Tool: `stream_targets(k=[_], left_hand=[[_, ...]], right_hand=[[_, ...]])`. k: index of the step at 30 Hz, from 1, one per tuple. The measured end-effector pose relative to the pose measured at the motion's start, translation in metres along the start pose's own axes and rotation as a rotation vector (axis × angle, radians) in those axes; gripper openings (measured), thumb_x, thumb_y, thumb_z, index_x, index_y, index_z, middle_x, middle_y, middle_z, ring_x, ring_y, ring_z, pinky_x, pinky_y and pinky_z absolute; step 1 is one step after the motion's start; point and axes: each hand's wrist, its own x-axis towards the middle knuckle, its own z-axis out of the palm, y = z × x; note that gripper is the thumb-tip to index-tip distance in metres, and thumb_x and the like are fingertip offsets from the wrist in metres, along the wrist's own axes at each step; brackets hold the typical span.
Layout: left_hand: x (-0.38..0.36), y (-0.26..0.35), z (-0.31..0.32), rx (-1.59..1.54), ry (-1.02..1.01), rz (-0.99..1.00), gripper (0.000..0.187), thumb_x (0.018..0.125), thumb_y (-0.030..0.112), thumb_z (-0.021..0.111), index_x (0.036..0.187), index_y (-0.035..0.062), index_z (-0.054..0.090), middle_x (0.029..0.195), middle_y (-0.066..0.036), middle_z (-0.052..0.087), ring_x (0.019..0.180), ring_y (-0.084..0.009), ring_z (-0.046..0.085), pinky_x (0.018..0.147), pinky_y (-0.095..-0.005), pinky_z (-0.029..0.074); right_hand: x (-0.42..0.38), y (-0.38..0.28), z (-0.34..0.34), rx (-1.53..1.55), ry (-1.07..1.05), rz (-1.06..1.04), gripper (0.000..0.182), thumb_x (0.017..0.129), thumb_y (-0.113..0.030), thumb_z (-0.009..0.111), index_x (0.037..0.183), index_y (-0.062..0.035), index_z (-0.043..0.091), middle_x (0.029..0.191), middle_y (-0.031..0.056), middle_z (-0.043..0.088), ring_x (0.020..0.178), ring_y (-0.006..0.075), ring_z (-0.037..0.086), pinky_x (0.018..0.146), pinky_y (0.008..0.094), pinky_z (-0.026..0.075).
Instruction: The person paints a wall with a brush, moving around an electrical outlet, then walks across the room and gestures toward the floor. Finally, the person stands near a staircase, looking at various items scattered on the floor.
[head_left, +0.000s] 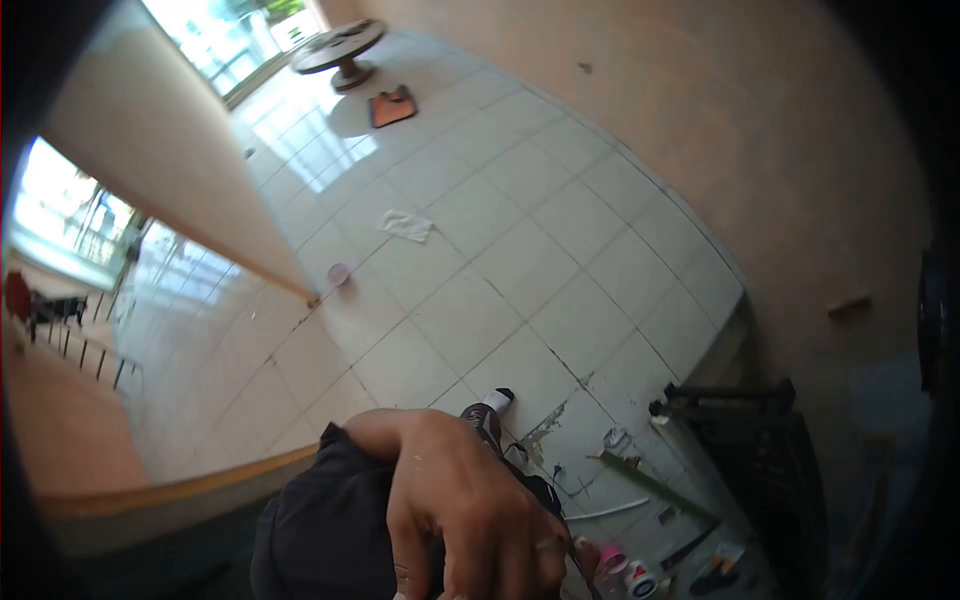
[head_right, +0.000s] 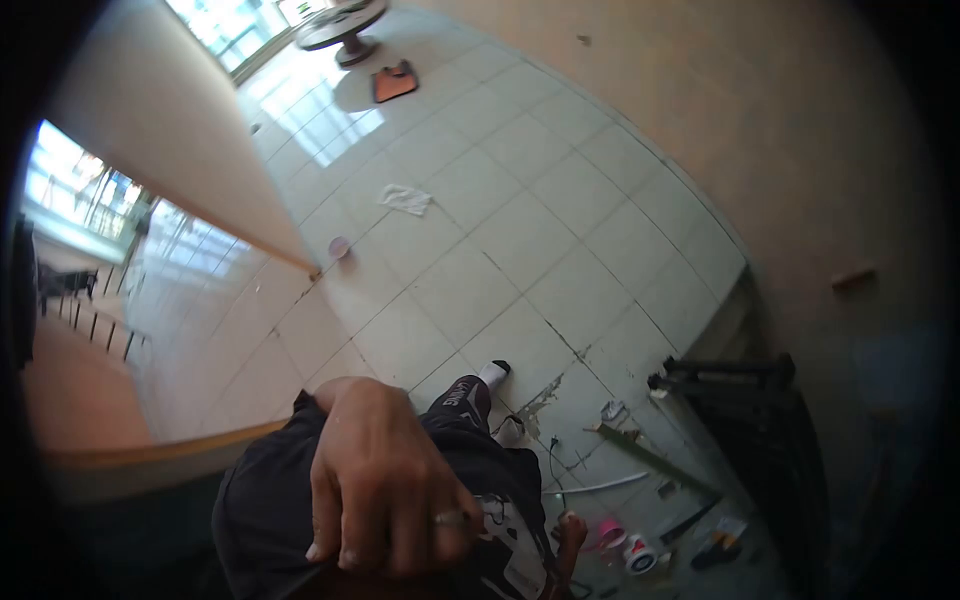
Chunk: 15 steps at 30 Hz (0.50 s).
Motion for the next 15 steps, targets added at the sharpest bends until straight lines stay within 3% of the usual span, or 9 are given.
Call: stream_targets(k=[1, 2, 3, 5, 7, 9, 11, 13, 15], left_hand=[[-0.013, 0.000, -0.007, -0.008, 0.352, -0.040, 0.018, 0.088, 0.021, 0.066, 0.078, 0.0067, 0.061, 0.076, -0.005, 0.059, 0.072, -0.0246, 0.057, 0.066, -0.0350, 0.044], [-0.032, -0.006, -0.016, -0.029, 0.508, -0.111, 0.017, 0.088, 0.019, 0.067, 0.078, 0.0071, 0.060, 0.079, -0.004, 0.058, 0.077, -0.0226, 0.056, 0.070, -0.0354, 0.044], [-0.054, -0.016, -0.023, -0.048, 0.654, -0.205, 0.016, 0.087, 0.017, 0.067, 0.078, 0.0075, 0.059, 0.082, -0.003, 0.057, 0.082, -0.0206, 0.055, 0.075, -0.0358, 0.044], [-0.103, -0.041, -0.021, -0.107, 1.052, -0.606, 0.012, 0.085, 0.014, 0.068, 0.080, 0.0065, 0.060, 0.083, -0.004, 0.059, 0.086, -0.0189, 0.055, 0.080, -0.0358, 0.045], [-0.178, -0.078, -0.021, -0.013, 1.081, -1.051, 0.009, 0.086, 0.012, 0.067, 0.085, 0.0033, 0.064, 0.088, -0.007, 0.064, 0.091, -0.0180, 0.058, 0.084, -0.0357, 0.047], [-0.258, -0.113, -0.007, 0.244, 0.817, -1.480, 0.012, 0.086, 0.011, 0.064, 0.093, 0.0019, 0.067, 0.097, -0.011, 0.068, 0.096, -0.0224, 0.062, 0.086, -0.0362, 0.049], [-0.363, -0.135, 0.025, 0.312, 0.429, -1.668, 0.021, 0.082, 0.013, 0.066, 0.102, 0.0068, 0.069, 0.110, -0.013, 0.067, 0.105, -0.0264, 0.062, 0.090, -0.0380, 0.048], [-0.425, -0.140, 0.067, 0.517, 0.118, -2.058, 0.028, 0.082, 0.012, 0.062, 0.109, 0.0118, 0.069, 0.109, -0.014, 0.067, 0.106, -0.0309, 0.061, 0.091, -0.0406, 0.049], [-0.462, -0.136, 0.095, 0.515, -0.200, -2.142, 0.033, 0.079, 0.014, 0.061, 0.112, 0.0148, 0.068, 0.112, -0.013, 0.066, 0.106, -0.0316, 0.061, 0.091, -0.0397, 0.050]], right_hand=[[0.021, 0.005, -0.003, 0.120, 0.048, -0.079, 0.024, 0.089, -0.027, 0.054, 0.094, -0.0036, 0.060, 0.078, 0.0127, 0.062, 0.058, 0.0248, 0.063, 0.050, 0.0370, 0.054], [0.046, 0.043, -0.016, 0.162, 0.081, -0.066, 0.024, 0.089, -0.026, 0.053, 0.094, -0.0036, 0.061, 0.075, 0.0132, 0.063, 0.054, 0.0253, 0.064, 0.045, 0.0377, 0.054], [0.015, 0.023, -0.007, 0.163, 0.174, -0.099, 0.024, 0.089, -0.025, 0.053, 0.097, -0.0031, 0.060, 0.077, 0.0139, 0.063, 0.059, 0.0252, 0.066, 0.047, 0.0369, 0.056], [-0.001, 0.007, 0.006, 0.117, 0.255, -0.167, 0.027, 0.091, -0.029, 0.051, 0.097, -0.0045, 0.060, 0.079, 0.0156, 0.065, 0.063, 0.0275, 0.066, 0.054, 0.0402, 0.055], [0.027, 0.036, 0.030, -0.015, 0.473, -0.419, 0.024, 0.092, -0.026, 0.049, 0.097, -0.0063, 0.061, 0.076, 0.0103, 0.063, 0.060, 0.0214, 0.065, 0.049, 0.0350, 0.055], [0.022, 0.044, 0.050, 0.051, 0.550, -0.384, 0.024, 0.092, -0.026, 0.049, 0.096, -0.0059, 0.061, 0.074, 0.0095, 0.062, 0.059, 0.0204, 0.064, 0.049, 0.0344, 0.054], [0.006, 0.045, 0.068, 0.075, 0.586, -0.392, 0.024, 0.092, -0.026, 0.049, 0.095, -0.0055, 0.061, 0.071, 0.0086, 0.061, 0.058, 0.0194, 0.063, 0.048, 0.0338, 0.054], [-0.020, 0.046, 0.079, 0.214, 0.445, -0.160, 0.026, 0.093, -0.027, 0.049, 0.092, -0.0033, 0.060, 0.069, 0.0083, 0.059, 0.056, 0.0180, 0.062, 0.048, 0.0333, 0.053], [-0.029, 0.075, 0.096, 0.217, 0.371, -0.052, 0.030, 0.093, -0.028, 0.048, 0.086, -0.0011, 0.058, 0.068, 0.0085, 0.059, 0.056, 0.0186, 0.061, 0.048, 0.0338, 0.053]])
